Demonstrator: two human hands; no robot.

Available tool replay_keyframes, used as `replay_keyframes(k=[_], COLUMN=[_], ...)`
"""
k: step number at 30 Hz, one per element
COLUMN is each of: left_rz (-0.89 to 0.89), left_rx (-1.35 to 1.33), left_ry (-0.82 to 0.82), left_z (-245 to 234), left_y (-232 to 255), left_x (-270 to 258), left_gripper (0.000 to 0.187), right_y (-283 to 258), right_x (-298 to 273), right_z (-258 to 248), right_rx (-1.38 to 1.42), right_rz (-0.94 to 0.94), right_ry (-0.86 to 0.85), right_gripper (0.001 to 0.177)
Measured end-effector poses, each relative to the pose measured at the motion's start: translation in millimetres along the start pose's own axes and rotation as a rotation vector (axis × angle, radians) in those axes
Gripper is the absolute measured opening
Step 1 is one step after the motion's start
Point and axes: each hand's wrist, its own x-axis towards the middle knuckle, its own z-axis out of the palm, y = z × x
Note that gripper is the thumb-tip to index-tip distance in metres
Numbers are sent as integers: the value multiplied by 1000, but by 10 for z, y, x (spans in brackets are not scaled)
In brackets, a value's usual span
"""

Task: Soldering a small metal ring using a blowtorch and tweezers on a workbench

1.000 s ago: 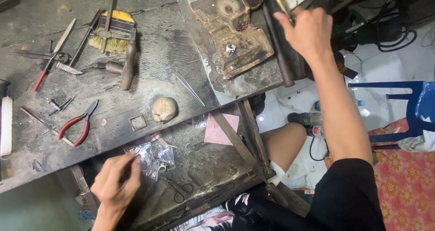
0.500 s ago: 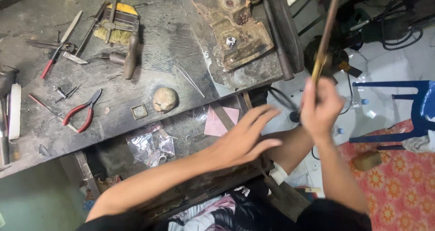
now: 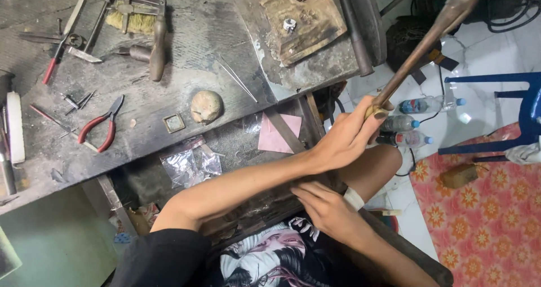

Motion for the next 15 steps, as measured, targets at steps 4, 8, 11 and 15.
replay_keyframes(k=[4,8,11,15], left_rz=[9,80,119,153], left_rx=[14,14,15,48], left_ry=[-16,6,27,34], left_z=[-101,-197,-278,-320], left_y=[1,-12,11,-214], left_x=[-58,-101,-62,-8], left_gripper=[16,17,18,19], right_y=[707,1093,1442,1737], right_x=[-484,-446,-443,-373], right_z=[333,454,710,920], right_rx=[-594,-711,-780,-945], right_rz=[-305,229,155,-36], right_ry=[-73,-49,-72,8], right_gripper=[20,7,9,14])
